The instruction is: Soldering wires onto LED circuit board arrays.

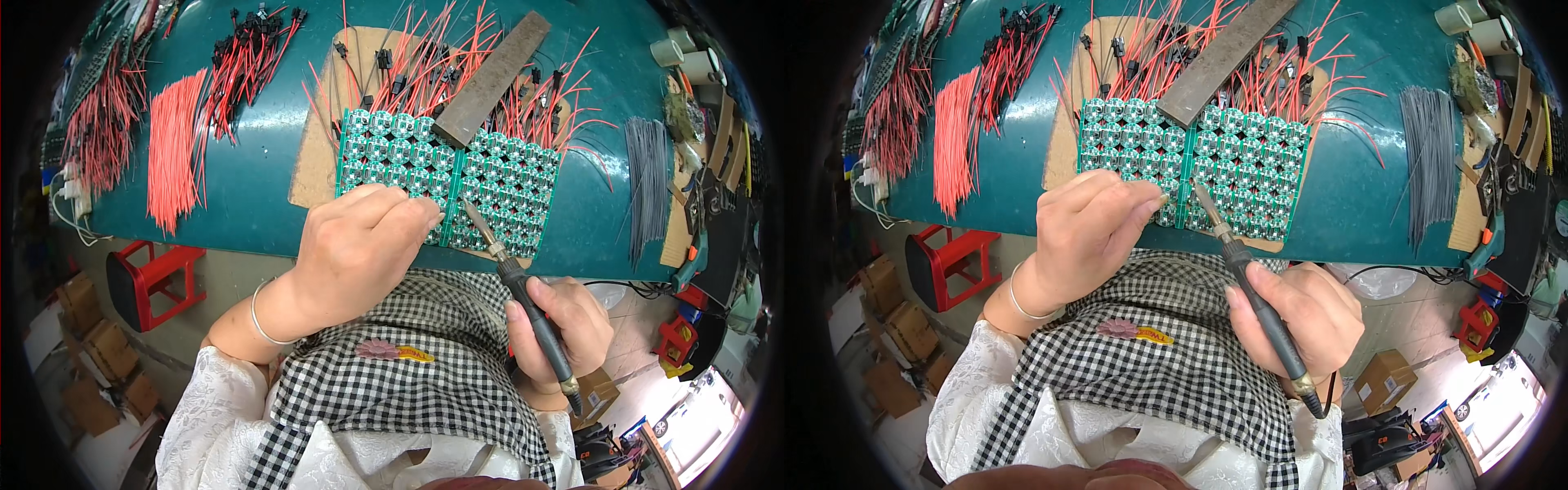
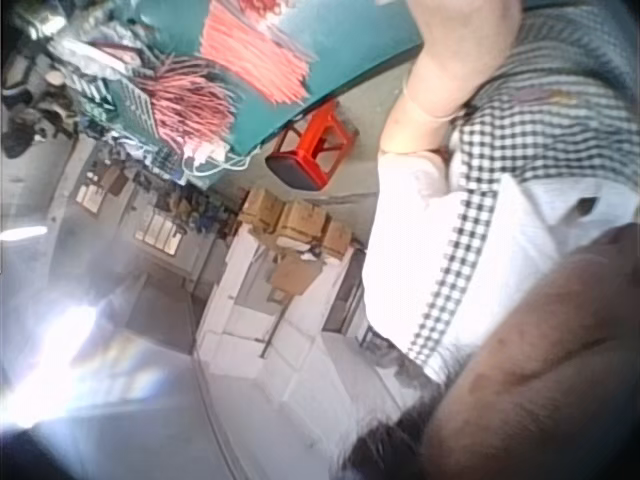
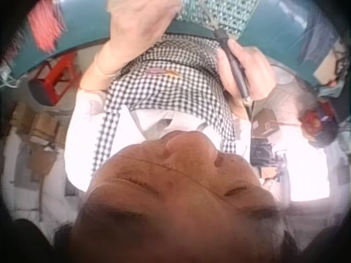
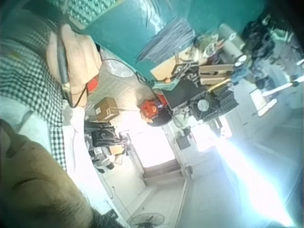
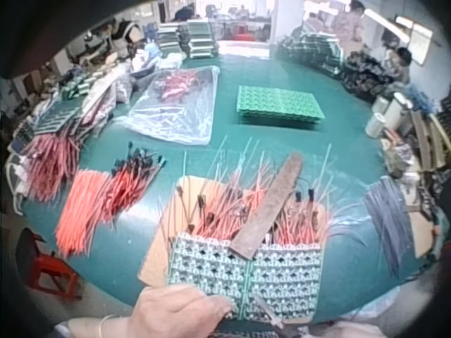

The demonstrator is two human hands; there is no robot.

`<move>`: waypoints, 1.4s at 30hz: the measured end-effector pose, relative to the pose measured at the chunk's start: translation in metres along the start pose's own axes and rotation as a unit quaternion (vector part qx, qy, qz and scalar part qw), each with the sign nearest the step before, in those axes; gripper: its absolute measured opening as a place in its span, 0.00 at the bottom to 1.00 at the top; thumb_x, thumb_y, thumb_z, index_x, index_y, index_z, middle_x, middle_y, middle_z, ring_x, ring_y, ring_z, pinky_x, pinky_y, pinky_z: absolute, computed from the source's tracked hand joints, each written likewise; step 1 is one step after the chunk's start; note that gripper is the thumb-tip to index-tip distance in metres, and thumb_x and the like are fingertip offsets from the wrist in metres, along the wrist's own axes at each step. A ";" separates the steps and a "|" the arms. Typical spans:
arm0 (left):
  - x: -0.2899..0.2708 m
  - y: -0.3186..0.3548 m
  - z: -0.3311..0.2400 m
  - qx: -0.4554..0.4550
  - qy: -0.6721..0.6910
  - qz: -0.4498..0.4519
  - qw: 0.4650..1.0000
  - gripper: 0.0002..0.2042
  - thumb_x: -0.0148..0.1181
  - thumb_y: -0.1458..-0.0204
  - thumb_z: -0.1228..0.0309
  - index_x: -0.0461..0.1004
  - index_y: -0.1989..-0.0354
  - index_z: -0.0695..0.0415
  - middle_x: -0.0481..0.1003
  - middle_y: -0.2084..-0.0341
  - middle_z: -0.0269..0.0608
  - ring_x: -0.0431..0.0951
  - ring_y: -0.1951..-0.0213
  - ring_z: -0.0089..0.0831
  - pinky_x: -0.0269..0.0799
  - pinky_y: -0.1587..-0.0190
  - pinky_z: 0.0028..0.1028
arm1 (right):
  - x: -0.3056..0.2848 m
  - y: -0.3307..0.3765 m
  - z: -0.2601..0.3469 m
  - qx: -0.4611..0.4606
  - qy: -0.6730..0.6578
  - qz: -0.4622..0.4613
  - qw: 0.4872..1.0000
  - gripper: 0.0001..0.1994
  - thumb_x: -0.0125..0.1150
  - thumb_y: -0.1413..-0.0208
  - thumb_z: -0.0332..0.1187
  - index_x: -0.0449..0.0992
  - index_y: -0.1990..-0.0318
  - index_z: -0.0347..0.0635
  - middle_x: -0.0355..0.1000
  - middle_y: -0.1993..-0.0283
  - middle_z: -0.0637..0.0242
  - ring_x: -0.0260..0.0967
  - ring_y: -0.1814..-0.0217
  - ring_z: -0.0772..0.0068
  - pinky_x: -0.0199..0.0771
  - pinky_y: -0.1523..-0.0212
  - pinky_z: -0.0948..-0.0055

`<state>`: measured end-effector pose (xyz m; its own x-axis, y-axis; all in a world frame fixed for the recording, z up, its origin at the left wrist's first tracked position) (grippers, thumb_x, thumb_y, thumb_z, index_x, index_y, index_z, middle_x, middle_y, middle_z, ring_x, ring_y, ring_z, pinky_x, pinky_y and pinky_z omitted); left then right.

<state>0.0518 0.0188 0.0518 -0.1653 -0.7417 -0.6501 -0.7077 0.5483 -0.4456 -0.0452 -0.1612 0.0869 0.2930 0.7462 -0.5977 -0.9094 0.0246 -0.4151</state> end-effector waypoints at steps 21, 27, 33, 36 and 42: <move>-0.017 -0.013 0.002 0.003 0.004 -0.052 0.999 0.09 0.73 0.52 0.83 0.80 0.65 0.60 0.79 0.76 0.38 0.78 0.76 0.31 0.73 0.73 0.29 | -0.005 -0.006 0.005 -0.028 0.007 0.023 0.999 0.16 0.78 0.56 0.22 0.82 0.58 0.31 0.75 0.77 0.61 0.73 0.80 0.66 0.73 0.78 0.70; -0.010 -0.008 0.005 -0.017 0.004 0.002 1.000 0.08 0.69 0.51 0.82 0.78 0.64 0.59 0.76 0.75 0.41 0.78 0.74 0.39 0.74 0.72 0.35 | -0.017 -0.013 -0.002 -0.019 -0.013 -0.007 1.000 0.16 0.79 0.56 0.22 0.81 0.59 0.29 0.75 0.78 0.59 0.73 0.80 0.64 0.72 0.79 0.69; 0.000 -0.018 0.008 -0.012 -0.005 -0.002 1.000 0.08 0.72 0.52 0.82 0.81 0.64 0.61 0.78 0.77 0.40 0.78 0.76 0.35 0.72 0.74 0.32 | -0.005 -0.019 -0.006 -0.001 0.012 -0.007 1.000 0.17 0.79 0.58 0.21 0.82 0.59 0.32 0.76 0.76 0.59 0.73 0.80 0.64 0.71 0.79 0.69; 0.003 -0.016 0.010 -0.008 -0.014 0.006 1.000 0.09 0.68 0.50 0.80 0.77 0.62 0.59 0.76 0.74 0.41 0.79 0.72 0.41 0.75 0.69 0.37 | 0.001 -0.021 -0.008 0.003 0.008 0.000 1.000 0.17 0.79 0.58 0.20 0.82 0.58 0.31 0.77 0.75 0.58 0.73 0.80 0.64 0.71 0.79 0.69; 0.006 -0.015 0.013 -0.009 -0.011 0.011 1.000 0.08 0.68 0.50 0.80 0.78 0.62 0.59 0.76 0.74 0.42 0.80 0.71 0.41 0.76 0.69 0.38 | 0.008 -0.024 -0.004 -0.014 0.021 0.024 0.999 0.17 0.79 0.56 0.19 0.82 0.57 0.33 0.78 0.74 0.58 0.75 0.78 0.64 0.74 0.77 0.69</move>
<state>0.0702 0.0108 0.0465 -0.1660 -0.7216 -0.6721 -0.7170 0.5562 -0.4201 -0.0200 -0.1583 0.0889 0.2622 0.7180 -0.6448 -0.9144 -0.0287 -0.4039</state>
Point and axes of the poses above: each hand's wrist, its own y-axis away from the middle knuckle, its own x-axis out of the palm, z = x × y, the point moved 8 cm from there along -y, towards the middle knuckle
